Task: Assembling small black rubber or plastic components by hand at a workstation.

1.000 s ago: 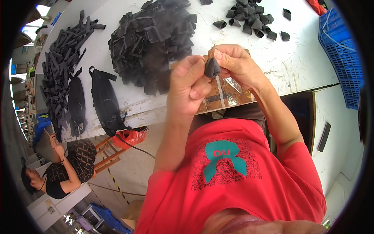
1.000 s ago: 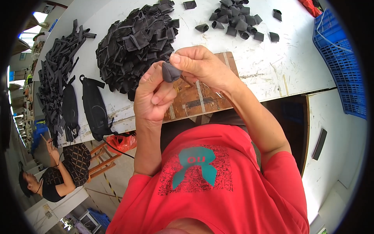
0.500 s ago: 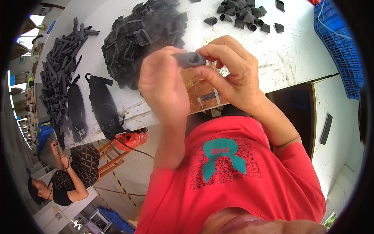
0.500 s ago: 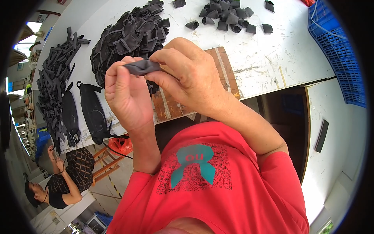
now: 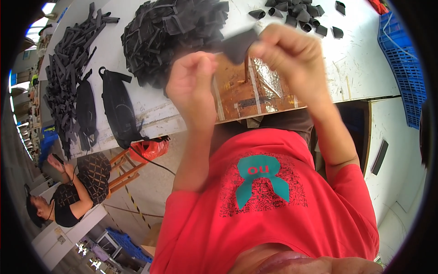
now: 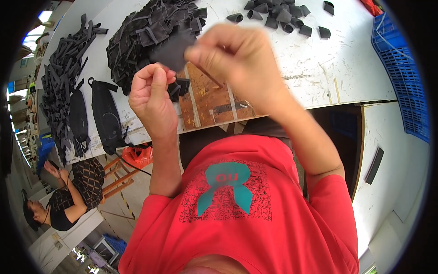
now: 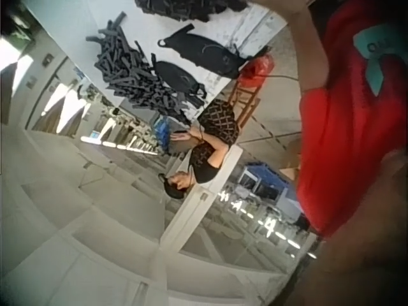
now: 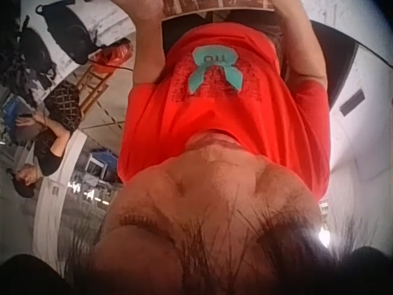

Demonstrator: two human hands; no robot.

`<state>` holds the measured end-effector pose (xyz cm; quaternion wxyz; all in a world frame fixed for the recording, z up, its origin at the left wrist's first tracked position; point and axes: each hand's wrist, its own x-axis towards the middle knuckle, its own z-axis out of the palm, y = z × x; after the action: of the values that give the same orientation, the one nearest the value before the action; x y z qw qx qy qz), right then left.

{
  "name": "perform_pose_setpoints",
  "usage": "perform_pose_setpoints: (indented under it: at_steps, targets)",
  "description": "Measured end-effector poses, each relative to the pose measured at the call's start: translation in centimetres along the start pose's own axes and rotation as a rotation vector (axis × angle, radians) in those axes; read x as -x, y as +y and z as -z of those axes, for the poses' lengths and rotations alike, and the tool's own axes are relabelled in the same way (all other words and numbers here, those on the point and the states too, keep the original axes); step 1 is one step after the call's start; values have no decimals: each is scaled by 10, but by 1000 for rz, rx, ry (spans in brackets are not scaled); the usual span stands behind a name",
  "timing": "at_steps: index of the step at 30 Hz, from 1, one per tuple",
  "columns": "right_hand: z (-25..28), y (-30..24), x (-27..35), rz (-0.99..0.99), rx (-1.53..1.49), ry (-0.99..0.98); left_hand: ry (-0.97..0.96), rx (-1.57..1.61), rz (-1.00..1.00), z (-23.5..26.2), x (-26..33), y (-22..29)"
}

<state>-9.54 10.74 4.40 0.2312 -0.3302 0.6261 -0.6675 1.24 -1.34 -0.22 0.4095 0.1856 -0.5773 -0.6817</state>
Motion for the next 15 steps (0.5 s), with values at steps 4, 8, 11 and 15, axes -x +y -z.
perform_pose_setpoints:
  at_steps: [4,8,11,15]
  targets:
    - [35,22,-25,104,75,375,86,-550,-49,39,-1,-41]
    - [12,52,18,-206,37,207,-13,-1072,-61,43,10,-55]
    - [1,69,37,-305,-39,138,-4,-1366,-120,49,8,-76]
    - [-6,73,47,-429,-44,33,-126,-1356,-85,60,5,-82]
